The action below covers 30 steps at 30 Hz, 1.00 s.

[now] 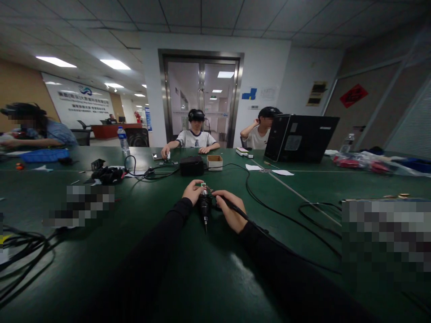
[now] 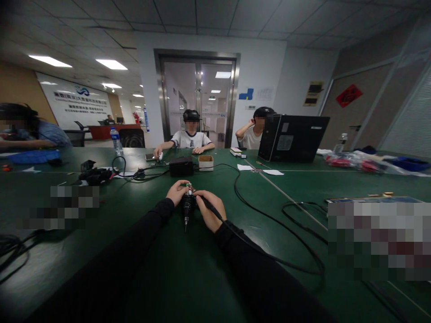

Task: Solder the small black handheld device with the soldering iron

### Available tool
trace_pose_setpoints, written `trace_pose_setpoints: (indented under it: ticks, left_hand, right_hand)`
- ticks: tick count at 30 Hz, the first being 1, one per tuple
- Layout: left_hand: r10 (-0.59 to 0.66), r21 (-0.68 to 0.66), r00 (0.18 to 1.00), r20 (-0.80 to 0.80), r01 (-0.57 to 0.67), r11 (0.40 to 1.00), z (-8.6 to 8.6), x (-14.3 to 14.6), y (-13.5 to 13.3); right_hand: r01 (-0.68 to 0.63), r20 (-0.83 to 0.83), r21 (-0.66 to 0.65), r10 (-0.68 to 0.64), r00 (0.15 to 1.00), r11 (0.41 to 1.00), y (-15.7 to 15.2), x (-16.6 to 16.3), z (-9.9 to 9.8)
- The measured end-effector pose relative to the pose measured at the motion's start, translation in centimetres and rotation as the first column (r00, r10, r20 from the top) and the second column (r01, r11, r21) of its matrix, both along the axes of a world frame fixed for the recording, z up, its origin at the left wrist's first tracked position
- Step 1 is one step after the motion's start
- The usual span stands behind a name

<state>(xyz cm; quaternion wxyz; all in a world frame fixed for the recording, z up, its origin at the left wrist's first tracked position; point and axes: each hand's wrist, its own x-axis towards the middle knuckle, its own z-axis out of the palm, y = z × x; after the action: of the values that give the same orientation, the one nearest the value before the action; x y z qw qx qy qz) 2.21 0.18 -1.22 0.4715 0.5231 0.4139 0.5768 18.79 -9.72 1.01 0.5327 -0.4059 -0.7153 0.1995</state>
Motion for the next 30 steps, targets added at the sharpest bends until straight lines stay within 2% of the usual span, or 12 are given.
trace_pose_setpoints:
  ticks: [16, 30]
  left_hand:
    - [0.029, 0.031, 0.998, -0.064, -0.027, 0.999, -0.14, -0.02, -0.07]
    - [-0.015, 0.039, 1.000, -0.021, 0.016, 0.999, -0.38, -0.02, 0.10]
  right_hand:
    - [0.018, 0.070, 0.028, -0.020, 0.997, 0.999, -0.21, -0.04, 0.42]
    - [0.021, 0.054, 0.078, -0.025, 0.998, 0.997, -0.34, -0.11, 0.68]
